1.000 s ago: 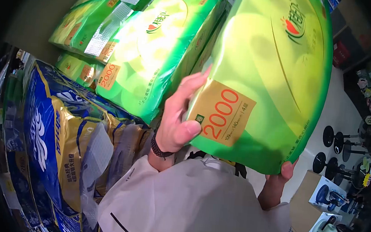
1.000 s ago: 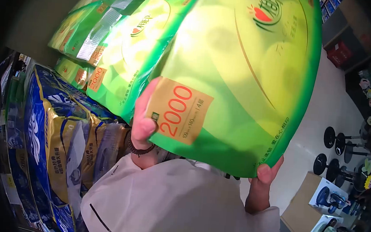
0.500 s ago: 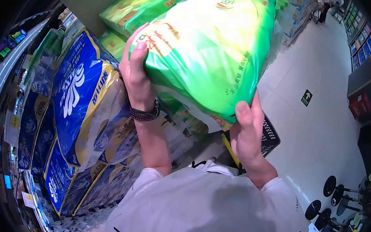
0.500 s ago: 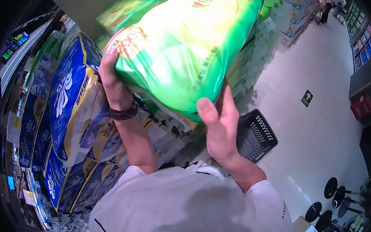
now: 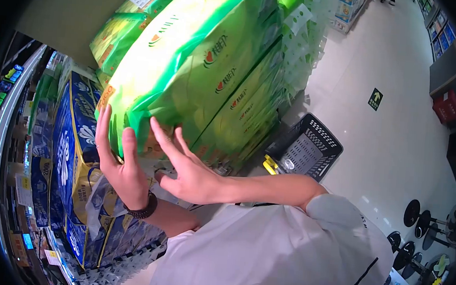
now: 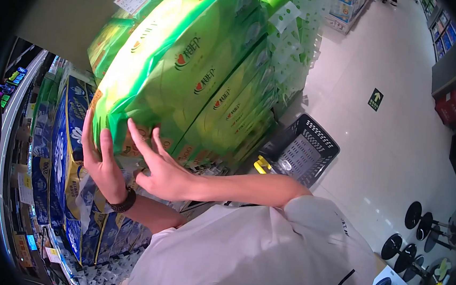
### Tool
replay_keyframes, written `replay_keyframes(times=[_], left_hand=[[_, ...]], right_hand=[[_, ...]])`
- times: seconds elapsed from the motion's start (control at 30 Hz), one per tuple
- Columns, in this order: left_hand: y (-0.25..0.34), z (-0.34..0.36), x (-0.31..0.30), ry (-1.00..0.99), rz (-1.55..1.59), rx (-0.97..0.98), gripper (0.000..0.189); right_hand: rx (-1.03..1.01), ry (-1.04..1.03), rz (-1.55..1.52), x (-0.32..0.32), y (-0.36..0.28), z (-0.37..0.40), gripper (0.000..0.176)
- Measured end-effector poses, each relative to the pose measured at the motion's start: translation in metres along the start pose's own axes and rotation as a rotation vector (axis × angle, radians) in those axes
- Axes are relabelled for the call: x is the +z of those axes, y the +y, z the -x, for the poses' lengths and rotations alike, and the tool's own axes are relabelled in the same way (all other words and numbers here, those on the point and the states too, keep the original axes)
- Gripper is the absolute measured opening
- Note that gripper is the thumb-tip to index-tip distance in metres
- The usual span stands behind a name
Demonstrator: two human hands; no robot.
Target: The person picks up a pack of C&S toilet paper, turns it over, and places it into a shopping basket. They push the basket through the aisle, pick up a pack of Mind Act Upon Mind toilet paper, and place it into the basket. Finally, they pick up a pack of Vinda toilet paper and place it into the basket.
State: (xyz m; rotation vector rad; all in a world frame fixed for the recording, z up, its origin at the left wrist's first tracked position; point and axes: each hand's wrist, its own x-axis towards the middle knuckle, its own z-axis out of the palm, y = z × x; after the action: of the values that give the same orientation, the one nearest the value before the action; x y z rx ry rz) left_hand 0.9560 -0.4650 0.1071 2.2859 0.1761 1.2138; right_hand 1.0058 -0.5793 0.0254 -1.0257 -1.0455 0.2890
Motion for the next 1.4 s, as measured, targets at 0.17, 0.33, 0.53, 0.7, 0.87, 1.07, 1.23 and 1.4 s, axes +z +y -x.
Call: replay_keyframes(times=[0.17, 0.33, 0.53, 0.7, 0.87, 1.07, 1.23, 1.4], left_hand=[[-0.005, 0.004, 0.035, 0.048, -0.785, 0.217, 0.052], [-0.039, -0.005, 0.031, 0.159, -0.763, 0.343, 0.047], [-0.039, -0.001, 0.047, 0.325, -0.928, 0.375, 0.037], [-0.010, 0.075, 0.164, 0.241, -0.308, 0.599, 0.017], [-0.062, 0.198, 0.303, -0.609, -0.039, 0.253, 0.033], [-0.102, 0.318, 0.379, -1.297, -0.178, 0.166, 0.065], [-0.110, 0.344, 0.477, -1.238, -0.395, 0.305, 0.060], [-0.110, 0.308, 0.556, -1.269, -0.345, 0.493, 0.057]], right_hand=[[0.310, -0.291, 0.135, -0.038, 0.002, 0.009, 0.065], [0.206, 0.231, 0.376, -0.112, 0.118, 0.107, 0.043], [1.050, -0.088, 0.852, -0.194, 0.249, 0.313, 0.090], [1.238, -0.132, 0.670, -0.195, 0.249, 0.359, 0.057], [1.234, 0.123, 0.757, -0.202, 0.250, 0.359, 0.048], [1.153, 0.266, 0.876, -0.257, 0.254, 0.355, 0.040], [1.164, 0.351, 0.933, -0.312, 0.257, 0.344, 0.034], [1.181, 0.357, 0.980, -0.378, 0.259, 0.331, 0.030]])
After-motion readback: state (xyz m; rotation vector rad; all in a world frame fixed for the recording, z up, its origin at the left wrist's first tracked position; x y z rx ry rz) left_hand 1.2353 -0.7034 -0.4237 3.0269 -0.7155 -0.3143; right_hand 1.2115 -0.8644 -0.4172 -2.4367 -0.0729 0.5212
